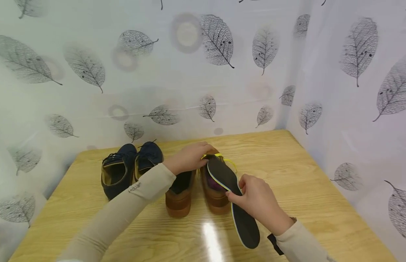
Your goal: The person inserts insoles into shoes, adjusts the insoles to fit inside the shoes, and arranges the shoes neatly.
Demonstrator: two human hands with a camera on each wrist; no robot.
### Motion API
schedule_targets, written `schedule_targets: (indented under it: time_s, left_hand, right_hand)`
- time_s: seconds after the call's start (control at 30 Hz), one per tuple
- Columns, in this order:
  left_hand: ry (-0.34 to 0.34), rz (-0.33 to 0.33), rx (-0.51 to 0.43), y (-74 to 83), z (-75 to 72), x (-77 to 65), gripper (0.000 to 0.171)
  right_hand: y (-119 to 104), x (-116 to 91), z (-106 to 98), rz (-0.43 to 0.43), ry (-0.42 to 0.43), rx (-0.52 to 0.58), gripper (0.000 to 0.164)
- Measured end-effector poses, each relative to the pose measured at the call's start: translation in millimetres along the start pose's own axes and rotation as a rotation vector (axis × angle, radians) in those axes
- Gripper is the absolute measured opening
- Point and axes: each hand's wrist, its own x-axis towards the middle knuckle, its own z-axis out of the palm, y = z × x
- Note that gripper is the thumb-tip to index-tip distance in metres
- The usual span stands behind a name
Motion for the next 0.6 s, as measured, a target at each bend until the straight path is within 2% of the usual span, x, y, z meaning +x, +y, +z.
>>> schedule_targets:
  time_s: [0.13,0.3,0.43,0.6]
  left_hand:
    - [-0.069,0.06,0.153,5.0,3.4,14.9,0.03]
    - [-0.024,0.067,0.259,10.0,11.7,23.6,0.01]
    - [-0.003,0.033,0.231,11.3,15.2,31.5,0.006]
    - [0.005,-0.004,0.066,7.9,15.9,40.9,0.007]
  right_hand:
    - [-6.1,-3.5,2.6,0.018,-0.032,-0.013,0.034]
    - [-11.4,-3.2,5.9,-0.004,-0.026,-0.016,0.035]
    - [-12.7,1.5,7.3,-0.016,-0.033,-0.023,0.037]
    - [-14.2,10.7,6.8,-0.021,-0.041,-0.034,0.04]
